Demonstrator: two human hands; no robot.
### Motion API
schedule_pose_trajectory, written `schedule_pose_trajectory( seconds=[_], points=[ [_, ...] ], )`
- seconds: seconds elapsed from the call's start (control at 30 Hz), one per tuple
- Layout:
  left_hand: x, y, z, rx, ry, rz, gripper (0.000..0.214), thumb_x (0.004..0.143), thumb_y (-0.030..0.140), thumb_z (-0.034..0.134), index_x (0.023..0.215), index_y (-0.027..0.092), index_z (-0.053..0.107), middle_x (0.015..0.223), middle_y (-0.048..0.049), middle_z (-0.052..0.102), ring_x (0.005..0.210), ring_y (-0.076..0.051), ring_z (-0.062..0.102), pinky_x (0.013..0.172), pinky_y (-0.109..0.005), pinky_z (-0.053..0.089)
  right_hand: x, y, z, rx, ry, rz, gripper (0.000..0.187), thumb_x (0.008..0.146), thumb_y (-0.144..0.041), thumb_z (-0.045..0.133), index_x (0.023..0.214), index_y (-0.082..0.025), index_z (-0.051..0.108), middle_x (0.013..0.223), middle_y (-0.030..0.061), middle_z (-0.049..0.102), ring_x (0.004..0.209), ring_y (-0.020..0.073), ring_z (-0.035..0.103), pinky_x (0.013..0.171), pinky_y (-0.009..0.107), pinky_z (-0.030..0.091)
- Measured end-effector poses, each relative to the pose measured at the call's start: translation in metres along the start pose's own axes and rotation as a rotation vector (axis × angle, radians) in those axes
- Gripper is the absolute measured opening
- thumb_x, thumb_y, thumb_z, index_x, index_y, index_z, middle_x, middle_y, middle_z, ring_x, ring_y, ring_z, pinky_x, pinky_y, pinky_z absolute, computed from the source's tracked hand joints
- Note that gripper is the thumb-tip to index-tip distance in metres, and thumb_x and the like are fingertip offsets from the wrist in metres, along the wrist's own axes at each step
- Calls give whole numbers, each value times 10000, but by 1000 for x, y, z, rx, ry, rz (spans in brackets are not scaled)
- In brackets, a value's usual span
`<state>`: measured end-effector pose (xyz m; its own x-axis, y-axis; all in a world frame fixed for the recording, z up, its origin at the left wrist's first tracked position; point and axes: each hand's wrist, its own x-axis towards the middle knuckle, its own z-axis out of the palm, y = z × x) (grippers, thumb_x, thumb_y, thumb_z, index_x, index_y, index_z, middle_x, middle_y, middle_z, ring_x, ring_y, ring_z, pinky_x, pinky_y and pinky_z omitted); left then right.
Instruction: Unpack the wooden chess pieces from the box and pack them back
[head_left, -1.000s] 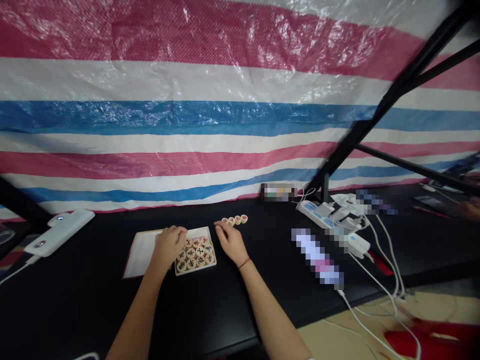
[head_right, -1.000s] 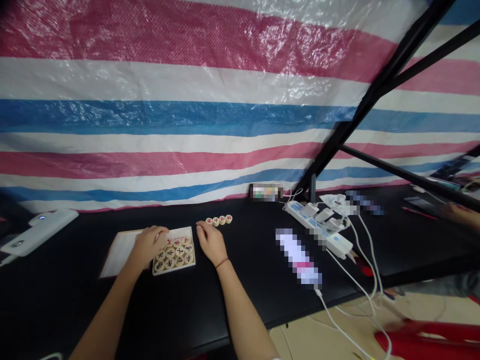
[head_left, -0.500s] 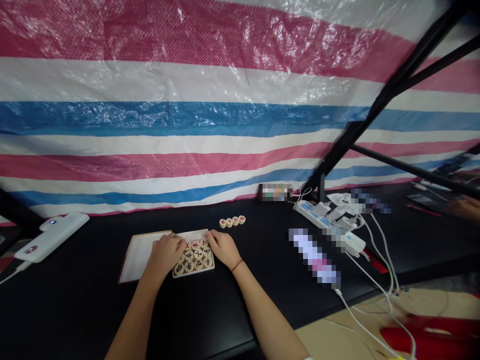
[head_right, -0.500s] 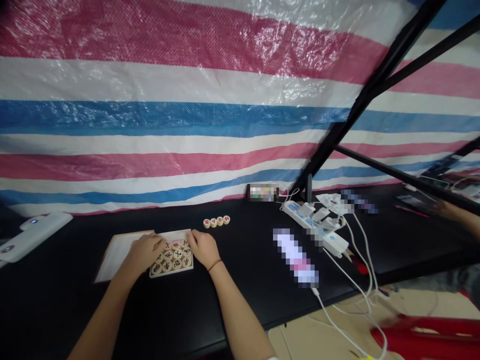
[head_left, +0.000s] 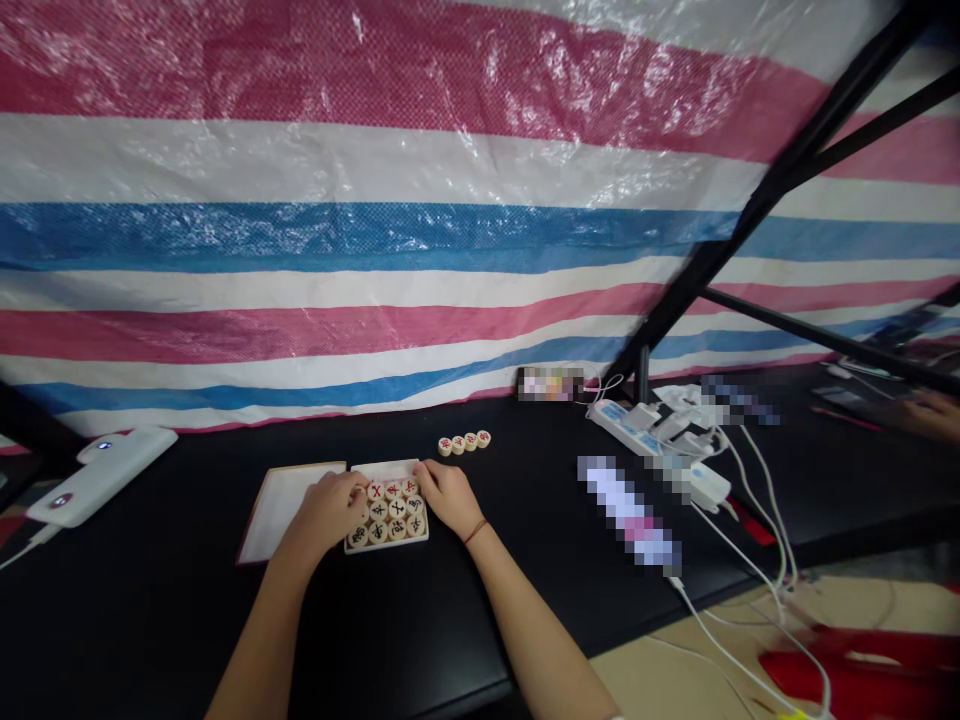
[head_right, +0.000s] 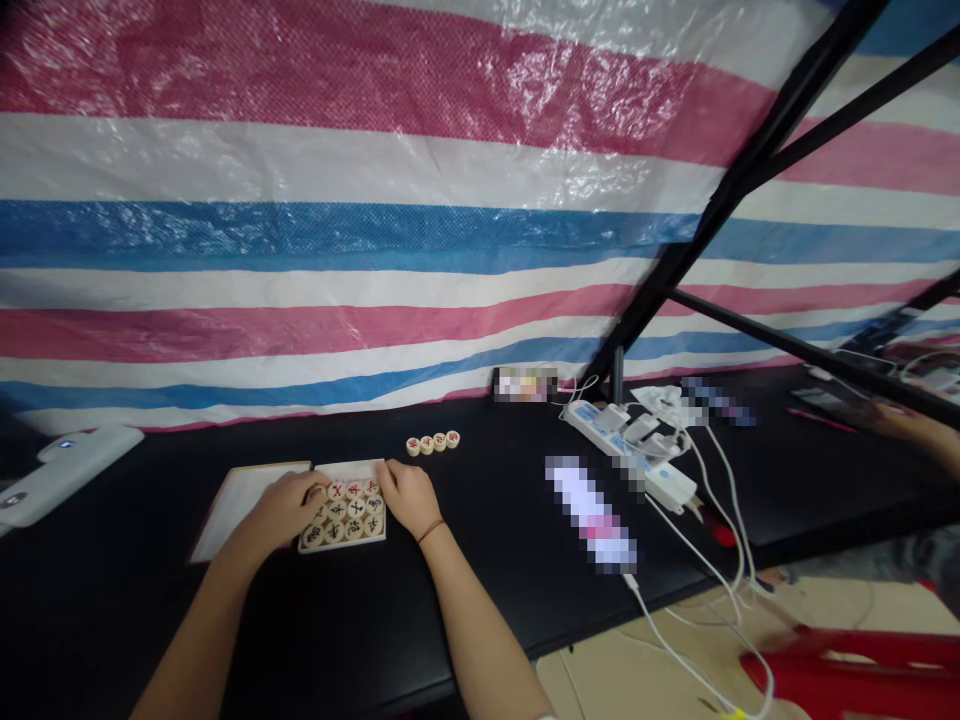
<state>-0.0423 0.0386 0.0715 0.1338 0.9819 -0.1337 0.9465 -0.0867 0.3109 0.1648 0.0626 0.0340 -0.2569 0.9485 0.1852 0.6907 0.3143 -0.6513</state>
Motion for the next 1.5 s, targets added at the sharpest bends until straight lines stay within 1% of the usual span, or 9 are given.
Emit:
schedule_pose_trajectory(
  seconds=[0.37,0.47,0.57,0.7,0.93,1.1,1.23,1.4,1.5],
  points=[
    [-2,-17,2,-306,24,171,266,824,310,463,988,190,636,942,-65,663,863,-213,619,799,-321,466,-1,1,-2,148,19,5,424,958,-402,350,707,-190,618,594,-1,581,576,124,545,578,205,350],
    [-2,-19,-2,-418,106,176,294,821,372,491,994,191,646,970,-66,662,900,-215,621,842,-334,471,-3,-1,-3,252,119,-43,377,944,-391,366,819,-181,654,641,2,596,583,125,537,585,213,391],
    [-2,-8,-3,-599,208,142,334,810,431,534,1024,199,643,1009,-63,667,928,-217,626,849,-340,483,-6,-9,-1,241,260,-204,270,856,-360,525,1016,-175,638,810,38,645,686,147,570,686,253,458],
    [0,19,3,-973,145,96,399,758,476,623,1029,183,626,985,-68,695,922,-222,658,817,-330,519,-11,-23,4,183,297,-402,307,823,-324,609,1100,-193,606,1004,76,668,897,189,613,812,309,481],
    [2,38,13,-1281,200,-27,445,656,496,725,950,173,639,989,-82,713,968,-245,667,850,-354,530,-12,-20,2,127,390,-402,247,880,-308,555,1083,-193,636,991,78,703,885,186,654,809,311,497],
    [8,25,14,-1320,424,-156,525,631,460,748,1054,170,633,953,-69,704,850,-203,680,826,-354,528,-16,-3,-16,149,511,-125,199,866,-298,522,949,-187,665,887,65,683,769,172,624,747,291,496],
    [10,17,15,-1279,543,-178,551,600,419,755,1080,175,637,1000,-73,695,901,-200,666,842,-332,515,-18,17,-20,45,453,60,176,810,-280,550,890,-171,662,819,50,665,675,161,580,685,276,469],
    [7,20,16,-1058,418,-173,486,686,420,693,1117,205,631,958,-52,705,824,-193,681,738,-296,532,-14,26,-13,-96,345,111,117,816,-244,533,779,-185,627,783,46,644,701,174,571,680,274,442],
    [5,25,20,-769,390,-14,381,753,399,641,1093,228,645,875,-24,697,755,-181,672,726,-296,527,-13,14,-15,-36,405,41,143,845,-262,515,796,-188,627,851,69,649,774,186,584,723,285,453]
  ],
)
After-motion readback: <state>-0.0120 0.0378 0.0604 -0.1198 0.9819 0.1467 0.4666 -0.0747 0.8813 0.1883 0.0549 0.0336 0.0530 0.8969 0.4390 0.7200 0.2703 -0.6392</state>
